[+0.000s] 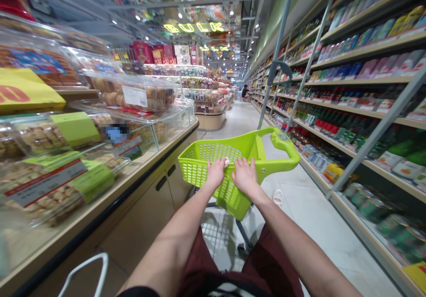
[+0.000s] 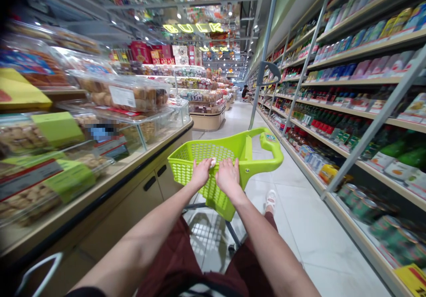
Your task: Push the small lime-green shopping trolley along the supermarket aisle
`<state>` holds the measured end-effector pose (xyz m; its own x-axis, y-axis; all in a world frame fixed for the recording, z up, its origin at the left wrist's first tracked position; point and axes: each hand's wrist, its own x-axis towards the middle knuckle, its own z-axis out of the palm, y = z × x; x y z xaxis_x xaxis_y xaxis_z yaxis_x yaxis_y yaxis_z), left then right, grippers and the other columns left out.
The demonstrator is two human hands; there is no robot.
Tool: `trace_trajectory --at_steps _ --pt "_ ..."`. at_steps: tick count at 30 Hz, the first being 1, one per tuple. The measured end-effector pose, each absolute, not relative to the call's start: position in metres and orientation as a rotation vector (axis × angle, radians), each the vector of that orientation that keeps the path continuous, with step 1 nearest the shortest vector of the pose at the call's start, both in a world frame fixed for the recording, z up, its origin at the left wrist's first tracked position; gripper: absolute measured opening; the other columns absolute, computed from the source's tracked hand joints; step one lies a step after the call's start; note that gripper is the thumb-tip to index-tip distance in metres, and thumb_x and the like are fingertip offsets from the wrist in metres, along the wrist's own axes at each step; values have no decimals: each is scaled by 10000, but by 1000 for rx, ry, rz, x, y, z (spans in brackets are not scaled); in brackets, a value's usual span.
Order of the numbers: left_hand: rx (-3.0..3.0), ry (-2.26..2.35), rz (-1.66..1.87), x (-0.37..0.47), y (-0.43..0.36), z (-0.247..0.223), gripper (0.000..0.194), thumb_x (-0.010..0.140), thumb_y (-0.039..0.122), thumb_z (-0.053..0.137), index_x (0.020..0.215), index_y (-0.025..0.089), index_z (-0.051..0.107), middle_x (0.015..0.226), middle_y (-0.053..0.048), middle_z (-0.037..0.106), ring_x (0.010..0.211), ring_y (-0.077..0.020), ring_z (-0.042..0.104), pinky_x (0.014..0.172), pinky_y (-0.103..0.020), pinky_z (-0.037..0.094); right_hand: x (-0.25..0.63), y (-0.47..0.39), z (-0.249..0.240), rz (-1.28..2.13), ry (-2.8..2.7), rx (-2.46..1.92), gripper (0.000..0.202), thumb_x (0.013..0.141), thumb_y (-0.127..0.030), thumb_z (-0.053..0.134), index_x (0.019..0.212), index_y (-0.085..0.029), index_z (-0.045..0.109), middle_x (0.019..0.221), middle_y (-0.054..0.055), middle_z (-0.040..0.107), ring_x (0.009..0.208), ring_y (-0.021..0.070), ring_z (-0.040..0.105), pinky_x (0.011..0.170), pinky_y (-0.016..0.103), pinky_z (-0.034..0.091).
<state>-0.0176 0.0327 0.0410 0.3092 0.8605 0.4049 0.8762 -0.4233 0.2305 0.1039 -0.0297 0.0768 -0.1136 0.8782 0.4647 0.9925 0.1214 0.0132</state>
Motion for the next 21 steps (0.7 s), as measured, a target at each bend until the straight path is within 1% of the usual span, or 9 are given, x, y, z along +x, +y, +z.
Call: trace_trajectory --at_steps 3,6,9,12,15,18,21 --pt "-2560 -1651 -702 -22 37 45 404 832 119 338 1219 199 424 1176 -88 551 1087 -204 505 1044 -519 168 102 -23 67 -493 -2092 -1779 451 769 -233 447 1185 -72 515 1265 157 503 1231 283 354 1057 484 49" --pt "-2578 -1590 -711 -19 33 46 396 827 109 345 1202 201 430 1099 -71 582 1043 -198 528 1044 -509 166 111 -26 59 -543 -2136 -1692 466 770 -218 444 1215 -86 490 1286 130 490 1244 257 338 1066 460 56" --pt "-2581 -1555 -735 -11 23 44 388 838 112 327 1201 207 429 1081 -67 585 1021 -193 538 1043 -514 162 126 -34 56 -577 -2152 -1652 459 777 -215 440 1220 -106 485 1280 111 500 1241 241 343 1066 450 73" --pt "-2588 -1469 -747 -11 14 38 417 841 105 323 1233 227 394 1115 -60 574 1044 -180 526 1055 -504 143 137 -40 57 -585 -2118 -1685 438 786 -218 429 1209 -124 495 1261 101 519 1218 241 371 1062 466 71" --pt "-2521 -1452 -762 -32 14 28 442 837 81 308 1241 241 387 1182 -59 546 1124 -170 475 1069 -485 127 140 -43 58 -566 -2066 -1749 419 782 -229 435 1179 -123 516 1234 110 538 1198 254 394 1054 499 61" --pt "-2386 -1624 -725 -71 24 18 460 827 54 276 1234 219 411 1280 -86 487 1224 -196 387 1060 -516 134 133 -42 56 -531 -2048 -1790 422 772 -238 447 1165 -104 521 1226 132 538 1190 262 401 1051 503 74" --pt "-2222 -1864 -715 -102 35 12 480 818 44 260 1246 196 413 1340 -104 433 1248 -209 364 1054 -524 152 119 -40 51 -482 -2048 -1802 436 773 -247 449 1175 -90 510 1243 148 519 1199 265 391 1053 497 73"
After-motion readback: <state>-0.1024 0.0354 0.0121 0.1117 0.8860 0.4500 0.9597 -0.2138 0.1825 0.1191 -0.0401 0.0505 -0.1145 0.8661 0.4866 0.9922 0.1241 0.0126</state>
